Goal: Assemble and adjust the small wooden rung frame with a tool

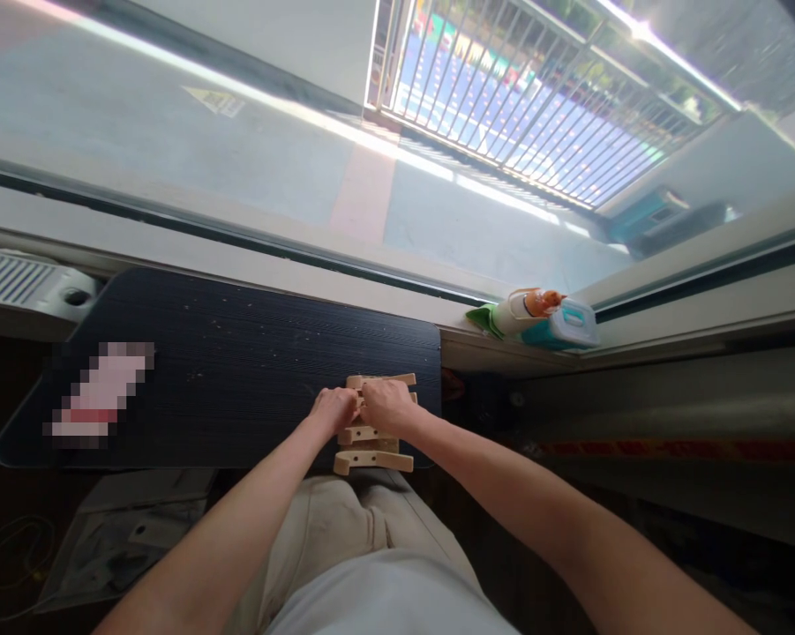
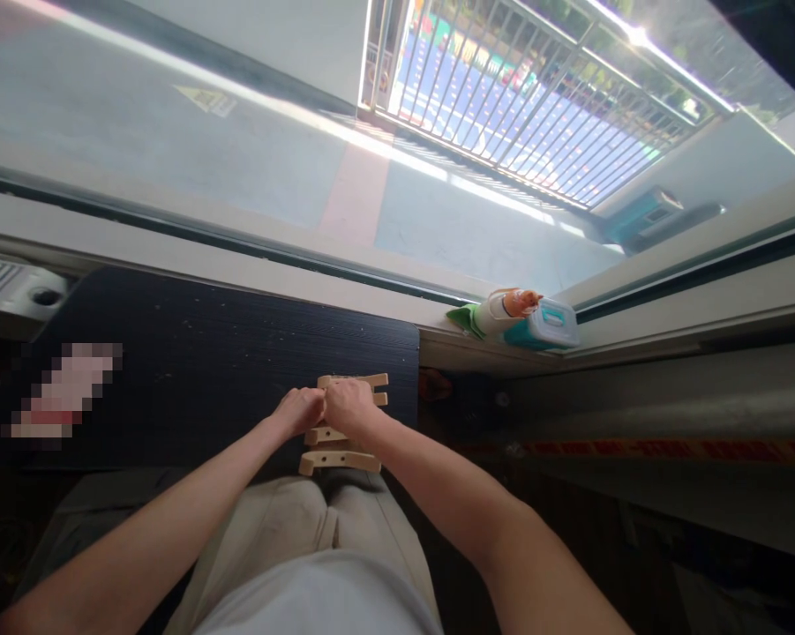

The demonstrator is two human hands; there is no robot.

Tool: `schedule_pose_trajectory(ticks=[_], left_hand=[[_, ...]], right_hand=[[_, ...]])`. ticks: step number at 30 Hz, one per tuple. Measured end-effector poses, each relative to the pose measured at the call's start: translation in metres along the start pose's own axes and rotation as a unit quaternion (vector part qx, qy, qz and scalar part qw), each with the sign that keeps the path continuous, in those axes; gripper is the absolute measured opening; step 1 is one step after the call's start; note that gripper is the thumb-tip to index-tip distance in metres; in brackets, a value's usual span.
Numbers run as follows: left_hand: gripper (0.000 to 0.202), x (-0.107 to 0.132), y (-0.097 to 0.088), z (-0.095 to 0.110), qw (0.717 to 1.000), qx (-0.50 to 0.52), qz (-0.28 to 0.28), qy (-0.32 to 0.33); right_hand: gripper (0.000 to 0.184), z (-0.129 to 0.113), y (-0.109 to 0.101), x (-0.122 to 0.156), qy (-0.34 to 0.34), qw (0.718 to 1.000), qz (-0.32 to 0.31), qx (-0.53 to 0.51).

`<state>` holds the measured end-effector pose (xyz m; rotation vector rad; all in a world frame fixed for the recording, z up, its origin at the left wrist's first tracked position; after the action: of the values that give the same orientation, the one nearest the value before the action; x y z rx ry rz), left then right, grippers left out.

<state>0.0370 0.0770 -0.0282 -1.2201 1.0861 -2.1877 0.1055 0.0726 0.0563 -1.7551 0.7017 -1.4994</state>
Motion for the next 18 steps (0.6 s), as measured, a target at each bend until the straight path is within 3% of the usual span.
schedule_pose_trajectory(ticks=[4, 6, 8, 11, 13, 18], left_hand=[[0.030, 0.002, -0.004, 0.001, 1.000, 0.012, -0.015, 0.010], [0.031, 0.002, -0.002, 0.000, 1.000, 0.016, -0.025, 0.009], [0.030, 0.002, 0.001, -0.002, 1.000, 0.018, -0.020, 0.009], [0.031, 0.005, 0.005, -0.004, 0.999, 0.036, 0.004, 0.002], [0.035, 0.009, 0.007, -0.004, 0.998, 0.056, 0.018, -0.005], [0.031, 0.015, 0.005, -0.004, 0.997, 0.065, 0.044, -0.020]], right_hand=[[0.017, -0.023, 0.010, 0.002, -0.158, 0.983, 0.037, 0.090], [0.020, -0.028, 0.018, 0.001, -0.181, 0.978, 0.043, 0.094], [0.022, -0.024, 0.022, -0.003, -0.139, 0.987, 0.041, 0.063], [0.025, -0.003, 0.019, -0.006, -0.007, 0.999, 0.037, -0.003], [0.028, 0.012, 0.017, -0.005, 0.046, 0.998, 0.027, -0.035], [0.030, 0.024, 0.018, -0.004, 0.046, 0.996, 0.045, -0.055]])
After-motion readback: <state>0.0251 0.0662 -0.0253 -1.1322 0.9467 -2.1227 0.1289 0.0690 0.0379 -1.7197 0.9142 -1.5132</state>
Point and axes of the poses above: each hand's wrist, its own x-axis away from the middle knuckle, its own y-axis out of the palm, z = x × y, the point moved 6 cm from there along -x, towards the middle knuckle, and after that the axes turned 1 degree about -y, right-handed, at the moved point
